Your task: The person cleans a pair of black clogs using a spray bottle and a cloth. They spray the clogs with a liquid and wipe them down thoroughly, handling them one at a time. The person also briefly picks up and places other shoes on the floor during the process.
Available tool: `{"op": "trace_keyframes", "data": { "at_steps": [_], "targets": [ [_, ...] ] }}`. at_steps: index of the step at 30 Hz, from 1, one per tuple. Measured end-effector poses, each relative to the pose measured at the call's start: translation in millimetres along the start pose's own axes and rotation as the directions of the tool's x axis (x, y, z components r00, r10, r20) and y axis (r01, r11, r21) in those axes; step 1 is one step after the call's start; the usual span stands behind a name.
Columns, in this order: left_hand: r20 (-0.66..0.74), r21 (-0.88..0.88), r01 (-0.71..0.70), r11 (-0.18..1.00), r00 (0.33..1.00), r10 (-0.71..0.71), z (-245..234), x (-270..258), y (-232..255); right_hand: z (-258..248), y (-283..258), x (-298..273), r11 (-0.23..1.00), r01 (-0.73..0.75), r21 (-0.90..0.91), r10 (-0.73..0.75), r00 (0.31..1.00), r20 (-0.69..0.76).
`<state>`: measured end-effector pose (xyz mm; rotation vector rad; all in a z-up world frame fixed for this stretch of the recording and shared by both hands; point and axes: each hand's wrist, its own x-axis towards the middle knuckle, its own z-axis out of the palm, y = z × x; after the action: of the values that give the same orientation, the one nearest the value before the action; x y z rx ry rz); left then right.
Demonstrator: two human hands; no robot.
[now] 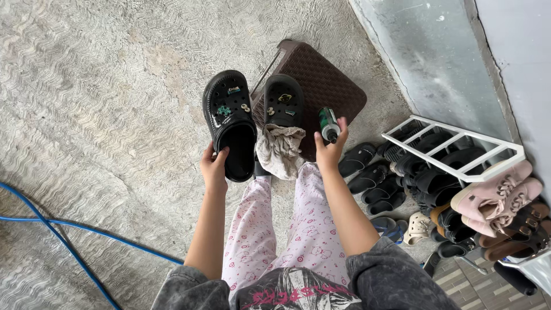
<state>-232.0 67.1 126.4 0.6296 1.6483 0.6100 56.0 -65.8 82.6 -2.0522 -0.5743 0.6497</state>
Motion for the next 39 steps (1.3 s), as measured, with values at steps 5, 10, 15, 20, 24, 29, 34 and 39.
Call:
{"op": "trace_keyframes", "data": {
  "at_steps": [5,10,15,20,24,29,34,39],
  "targets": [
    [0.020,0.089,-0.061,0.994,0.998,0.060,-7.9,-7.7,-0.5,2.2,2.8,30.2,0.982,-0.172,-0.080,0.161,0.979,-0.128],
    [0.049,0.099,-0.094,0.991,0.995,0.090,-10.1,-15.2,-3.4,-3.7,15.5,53.9,0.996,-0.085,-0.036,0.081,0.991,-0.108],
    [0.013,0.011,-0.006,1.000,1.000,0.006,-11.1,-18.9,-11.7,-3.3,26.2,32.6,0.993,-0.103,0.050,0.106,0.992,-0.061],
    [-0.030,0.016,0.024,1.000,0.999,-0.024,-25.1,-20.6,-20.0,20.7,31.8,-4.3,0.929,-0.360,0.090,0.370,0.915,-0.158],
    [-0.028,-0.017,-0.056,0.998,0.998,0.055,-35.8,-26.6,-21.8,51.3,-1.1,-45.4,0.988,0.064,-0.143,-0.051,0.994,0.094],
    [-0.054,0.013,-0.007,1.000,0.999,0.007,-40.6,-43.8,-15.2,71.4,-29.7,-64.3,0.965,0.074,-0.253,-0.028,0.983,0.179],
    [-0.062,0.070,-0.094,0.993,0.993,0.099,-39.4,-65.3,-4.6,41.2,-54.1,-57.5,0.986,0.135,-0.093,-0.099,0.944,0.315],
    [0.047,0.212,-0.285,0.935,0.958,0.281,-49.6,-91.0,28.5,-26.8,-100.0,-66.7,0.906,0.269,0.328,-0.368,0.882,0.294]
  ]
}}
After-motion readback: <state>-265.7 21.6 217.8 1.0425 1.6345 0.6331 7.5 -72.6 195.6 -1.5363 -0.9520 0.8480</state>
